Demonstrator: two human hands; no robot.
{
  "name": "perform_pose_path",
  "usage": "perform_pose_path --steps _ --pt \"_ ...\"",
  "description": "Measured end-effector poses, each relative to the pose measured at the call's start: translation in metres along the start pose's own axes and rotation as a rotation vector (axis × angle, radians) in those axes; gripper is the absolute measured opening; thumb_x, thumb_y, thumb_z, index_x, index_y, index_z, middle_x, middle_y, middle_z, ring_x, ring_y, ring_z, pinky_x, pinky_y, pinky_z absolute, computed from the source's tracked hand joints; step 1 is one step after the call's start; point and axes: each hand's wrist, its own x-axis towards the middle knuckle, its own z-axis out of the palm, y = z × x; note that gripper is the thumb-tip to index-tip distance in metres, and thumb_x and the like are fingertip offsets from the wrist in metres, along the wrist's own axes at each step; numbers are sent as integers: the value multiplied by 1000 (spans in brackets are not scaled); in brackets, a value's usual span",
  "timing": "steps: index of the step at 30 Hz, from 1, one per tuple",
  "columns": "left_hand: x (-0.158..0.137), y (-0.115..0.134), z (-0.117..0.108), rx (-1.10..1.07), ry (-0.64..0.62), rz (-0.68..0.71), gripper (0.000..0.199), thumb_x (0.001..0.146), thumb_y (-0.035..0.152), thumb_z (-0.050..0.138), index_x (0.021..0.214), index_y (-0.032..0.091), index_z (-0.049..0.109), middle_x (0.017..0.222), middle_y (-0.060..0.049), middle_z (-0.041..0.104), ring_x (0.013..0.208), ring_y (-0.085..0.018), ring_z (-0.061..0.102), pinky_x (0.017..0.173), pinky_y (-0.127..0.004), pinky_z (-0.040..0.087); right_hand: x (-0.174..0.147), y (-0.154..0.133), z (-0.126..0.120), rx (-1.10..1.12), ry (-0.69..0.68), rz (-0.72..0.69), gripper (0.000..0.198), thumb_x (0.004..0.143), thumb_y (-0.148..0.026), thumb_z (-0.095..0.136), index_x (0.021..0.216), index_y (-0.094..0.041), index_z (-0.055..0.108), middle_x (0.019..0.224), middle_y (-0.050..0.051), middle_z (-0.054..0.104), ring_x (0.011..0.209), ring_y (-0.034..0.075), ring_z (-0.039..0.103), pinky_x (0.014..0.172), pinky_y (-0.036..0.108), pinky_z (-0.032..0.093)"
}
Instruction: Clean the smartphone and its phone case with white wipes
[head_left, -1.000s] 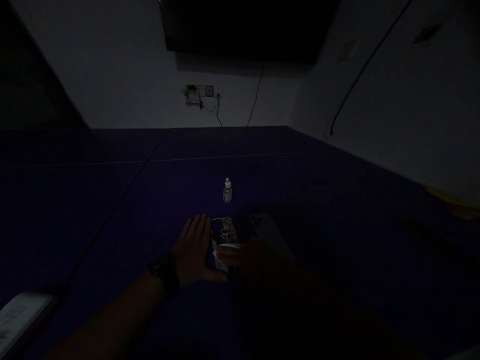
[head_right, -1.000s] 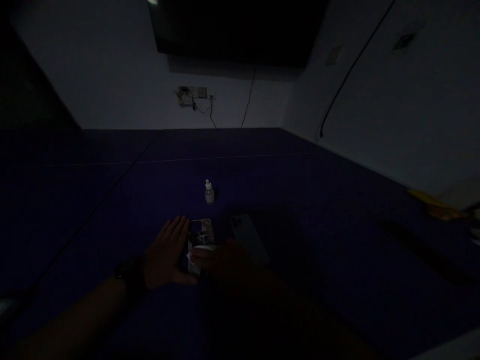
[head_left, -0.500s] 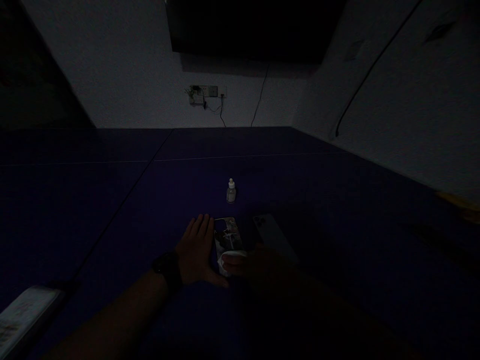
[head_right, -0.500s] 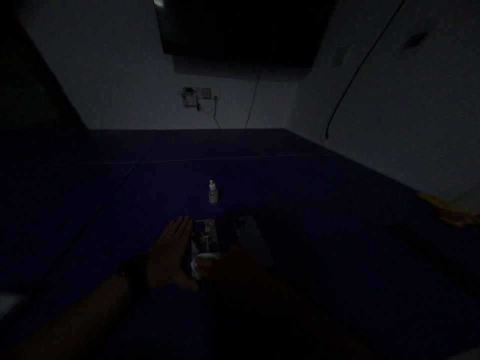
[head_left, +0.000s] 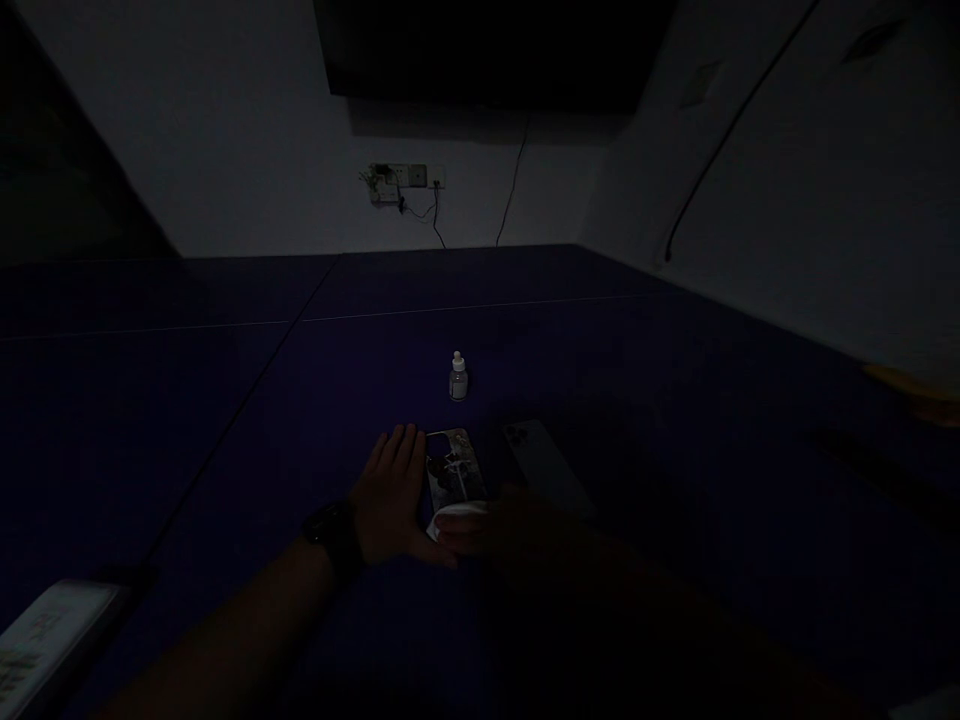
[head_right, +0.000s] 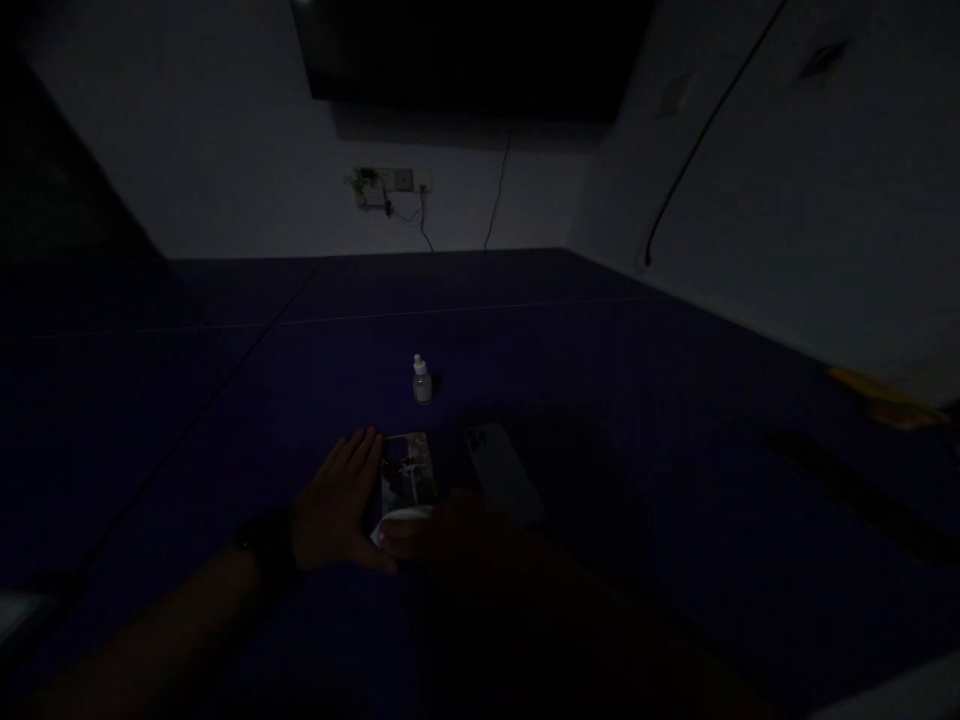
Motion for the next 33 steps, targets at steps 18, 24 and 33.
perform_pose_path --steps 18,24,33 --pt "0 -1 -1 -5 -25 -9 147 51 94 56 153 -5 19 159 -35 16 147 -51 16 117 -64 18 -25 4 -22 214 143 160 36 89 -18 54 117 -33 72 110 0 76 85 16 69 73 26 45" --pt "-1 -6 6 -15 38 36 147 50 95 56 155 1 16 160 -32 16 147 -51 19 118 -63 16 -33 5 -25 307 186 233 36 89 -17 53 116 -30 72 93 0 77 64 14 63 64 25 42" --pt "-1 -4 4 -29 20 34 154 47 101 52 153 -5 17 158 -36 18 146 -54 18 116 -67 17 -35 9 -14 471 202 256 26 83 -26 61 102 -34 78 84 -4 77 66 16 65 65 26 46"
